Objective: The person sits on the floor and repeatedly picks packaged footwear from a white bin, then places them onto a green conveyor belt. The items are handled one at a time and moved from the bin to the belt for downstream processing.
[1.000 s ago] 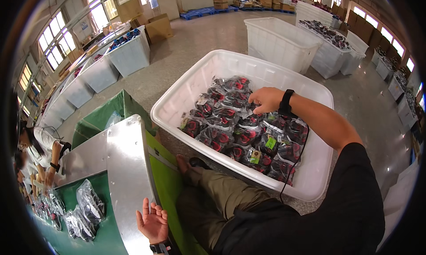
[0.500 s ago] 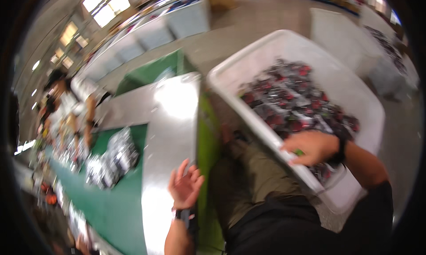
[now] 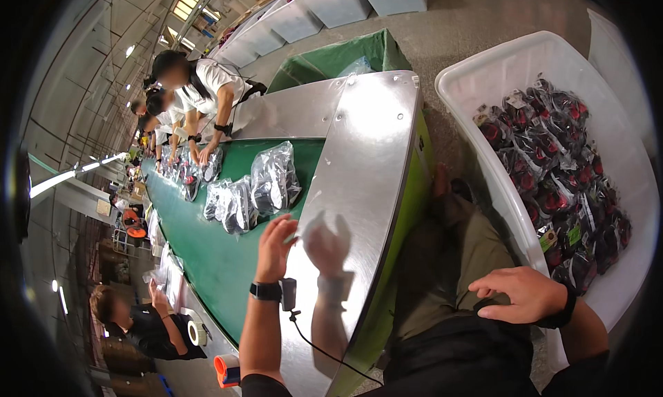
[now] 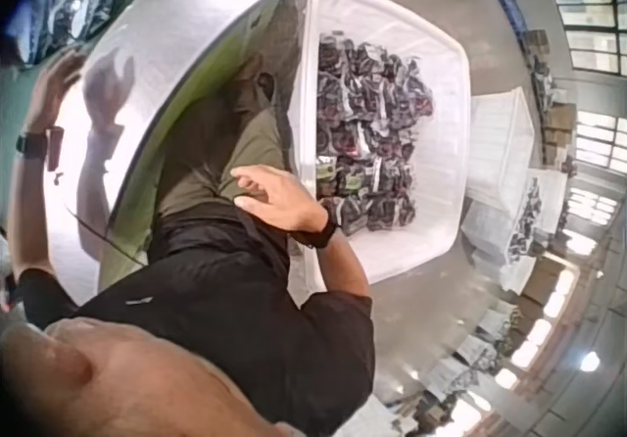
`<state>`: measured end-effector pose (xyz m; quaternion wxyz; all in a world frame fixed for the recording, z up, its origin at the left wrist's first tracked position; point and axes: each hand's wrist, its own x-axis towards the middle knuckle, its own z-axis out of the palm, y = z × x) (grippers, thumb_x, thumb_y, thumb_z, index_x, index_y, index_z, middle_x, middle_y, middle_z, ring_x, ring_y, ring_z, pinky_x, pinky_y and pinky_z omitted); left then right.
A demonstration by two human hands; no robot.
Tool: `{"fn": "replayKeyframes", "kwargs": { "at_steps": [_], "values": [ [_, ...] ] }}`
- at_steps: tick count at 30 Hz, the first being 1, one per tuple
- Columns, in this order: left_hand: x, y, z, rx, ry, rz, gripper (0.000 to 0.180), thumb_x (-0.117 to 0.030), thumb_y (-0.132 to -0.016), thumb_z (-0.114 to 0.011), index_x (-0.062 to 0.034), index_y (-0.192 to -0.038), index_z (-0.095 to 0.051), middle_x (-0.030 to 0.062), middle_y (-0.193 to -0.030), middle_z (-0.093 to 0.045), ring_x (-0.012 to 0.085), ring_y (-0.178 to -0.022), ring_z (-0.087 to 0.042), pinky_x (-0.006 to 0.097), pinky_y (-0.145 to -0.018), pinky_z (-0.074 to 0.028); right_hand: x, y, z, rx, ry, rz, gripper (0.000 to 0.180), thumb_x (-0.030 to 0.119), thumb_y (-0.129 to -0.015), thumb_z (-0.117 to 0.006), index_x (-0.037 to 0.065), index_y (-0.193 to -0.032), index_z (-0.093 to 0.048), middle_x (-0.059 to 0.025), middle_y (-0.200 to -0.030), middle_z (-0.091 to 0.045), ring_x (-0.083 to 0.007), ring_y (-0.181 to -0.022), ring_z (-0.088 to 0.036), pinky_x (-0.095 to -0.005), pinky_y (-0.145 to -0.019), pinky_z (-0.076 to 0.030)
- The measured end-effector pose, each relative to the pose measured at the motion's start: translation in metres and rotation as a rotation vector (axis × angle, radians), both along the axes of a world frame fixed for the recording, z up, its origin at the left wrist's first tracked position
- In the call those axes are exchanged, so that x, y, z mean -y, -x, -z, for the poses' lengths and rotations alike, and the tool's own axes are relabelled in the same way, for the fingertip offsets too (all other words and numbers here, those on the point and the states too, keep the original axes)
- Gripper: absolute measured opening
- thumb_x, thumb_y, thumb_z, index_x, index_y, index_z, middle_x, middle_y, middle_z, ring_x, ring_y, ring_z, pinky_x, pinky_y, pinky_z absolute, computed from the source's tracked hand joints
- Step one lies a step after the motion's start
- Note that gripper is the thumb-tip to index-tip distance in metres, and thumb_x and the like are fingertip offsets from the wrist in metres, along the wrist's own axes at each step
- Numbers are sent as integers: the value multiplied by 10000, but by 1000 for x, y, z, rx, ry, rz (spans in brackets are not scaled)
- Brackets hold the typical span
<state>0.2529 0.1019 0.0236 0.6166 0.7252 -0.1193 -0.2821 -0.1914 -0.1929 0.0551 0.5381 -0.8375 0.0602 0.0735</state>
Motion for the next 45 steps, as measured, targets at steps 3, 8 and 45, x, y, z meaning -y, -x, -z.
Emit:
{"fn": "replayKeyframes", "kwargs": {
  "at_steps": [3,8,45],
  "values": [
    [-6,-55,8,243,-126,-88,428,-192,-1024,-681,12,-1387,-584,67,-1200,-689,143,-1101,-629,293,-992,-478,-3,1,4,-1,1,10,483,342,-949,-743,27,-1307,-671,-103,-1099,-738,-278,-1054,-711,-378,-932,-559],
    [-2,-149,39,359,-298,-237,526,-272,-985,-732,28,-1390,-581,112,-1299,-665,198,-1164,-614,332,-1025,-474,-4,8,5,-80,14,34,481,371,-964,-720,52,-1320,-663,-106,-1108,-734,-295,-1068,-706,-388,-931,-556],
    [5,16,73,331,-88,-118,794,-316,-1018,-677,-31,-1638,-272,196,-1527,-477,312,-1350,-520,418,-1166,-378,-12,57,55,126,116,32,467,361,-1000,-667,59,-1352,-612,-141,-1117,-694,-358,-1040,-680,-456,-887,-554]
  ]
}}
